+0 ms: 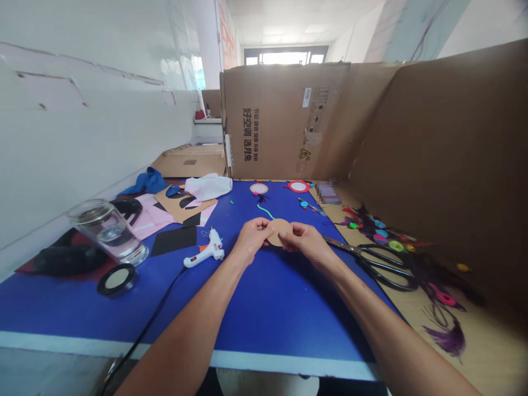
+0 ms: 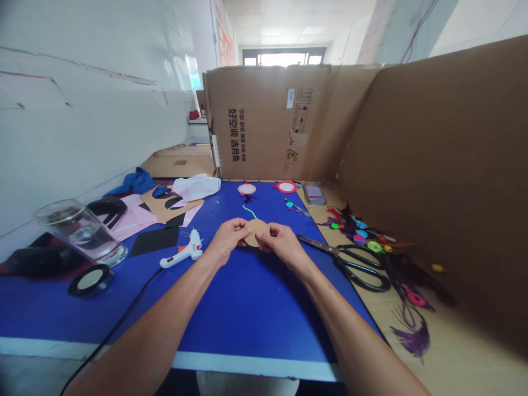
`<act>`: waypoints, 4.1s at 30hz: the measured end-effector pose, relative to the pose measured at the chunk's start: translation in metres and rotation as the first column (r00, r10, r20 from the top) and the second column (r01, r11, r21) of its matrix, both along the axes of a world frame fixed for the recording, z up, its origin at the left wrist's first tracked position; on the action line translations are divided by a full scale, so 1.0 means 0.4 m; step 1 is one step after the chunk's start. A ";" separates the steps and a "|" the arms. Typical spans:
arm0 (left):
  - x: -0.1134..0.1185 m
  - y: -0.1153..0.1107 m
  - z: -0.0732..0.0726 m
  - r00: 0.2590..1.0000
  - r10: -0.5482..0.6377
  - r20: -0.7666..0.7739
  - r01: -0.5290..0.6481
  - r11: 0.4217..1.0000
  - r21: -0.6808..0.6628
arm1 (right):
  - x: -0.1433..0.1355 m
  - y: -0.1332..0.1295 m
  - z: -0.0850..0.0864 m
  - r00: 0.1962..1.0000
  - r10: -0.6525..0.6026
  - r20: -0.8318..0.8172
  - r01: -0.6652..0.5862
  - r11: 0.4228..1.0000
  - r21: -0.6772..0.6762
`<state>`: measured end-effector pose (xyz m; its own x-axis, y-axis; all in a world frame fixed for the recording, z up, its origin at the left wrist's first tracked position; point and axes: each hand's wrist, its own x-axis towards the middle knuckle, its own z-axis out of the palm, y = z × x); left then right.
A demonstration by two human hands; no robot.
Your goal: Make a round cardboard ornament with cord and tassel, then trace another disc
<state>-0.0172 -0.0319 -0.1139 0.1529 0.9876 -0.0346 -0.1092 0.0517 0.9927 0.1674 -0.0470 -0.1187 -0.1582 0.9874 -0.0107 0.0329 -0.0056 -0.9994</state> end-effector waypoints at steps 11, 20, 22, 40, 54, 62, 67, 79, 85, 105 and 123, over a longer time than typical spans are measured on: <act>0.003 -0.001 -0.005 0.998 -0.009 -0.062 0.010 1.000 0.019 | -0.001 -0.003 0.009 1.000 0.000 -0.015 0.000 1.000 -0.008; 0.006 -0.003 -0.013 0.993 -0.083 -0.083 0.084 0.996 0.004 | -0.001 0.003 0.006 0.999 -0.040 -0.009 0.040 0.999 0.031; 0.007 -0.004 -0.013 0.992 -0.093 -0.089 0.094 0.996 0.008 | -0.001 0.005 0.005 0.999 -0.046 -0.014 0.046 0.999 0.028; -0.001 0.003 0.000 0.995 0.070 -0.077 -0.066 0.997 0.049 | 0.000 -0.006 0.008 0.996 0.055 0.073 -0.052 0.998 -0.042; 0.000 0.002 0.003 0.988 0.078 -0.134 -0.069 0.995 0.071 | 0.000 0.007 0.005 0.999 -0.025 0.042 0.025 1.000 0.009; -0.004 0.005 -0.008 0.986 0.061 -0.155 -0.041 0.991 0.131 | -0.004 0.001 0.001 0.998 0.028 0.062 -0.027 0.999 -0.021; -0.005 0.010 -0.016 0.971 0.093 -0.219 -0.047 0.978 0.205 | -0.006 0.003 -0.004 0.996 0.050 0.074 -0.050 0.999 -0.002; 0.001 -0.004 -0.006 0.974 -0.088 -0.211 0.099 0.994 0.044 | 0.004 0.015 0.003 0.979 -0.185 0.088 0.170 0.972 0.161; 0.001 -0.009 -0.004 0.967 -0.141 -0.212 0.151 0.988 0.030 | 0.003 0.013 0.000 0.990 -0.128 0.057 0.120 0.984 0.129; 0.000 -0.003 -0.015 0.972 -0.143 -0.189 0.158 0.985 0.070 | 0.001 0.015 -0.010 0.988 -0.113 0.105 0.092 0.978 0.186; 0.000 0.005 -0.022 0.984 -0.078 -0.158 0.093 0.992 0.088 | -0.009 0.005 -0.007 0.992 -0.045 0.117 0.022 0.983 0.184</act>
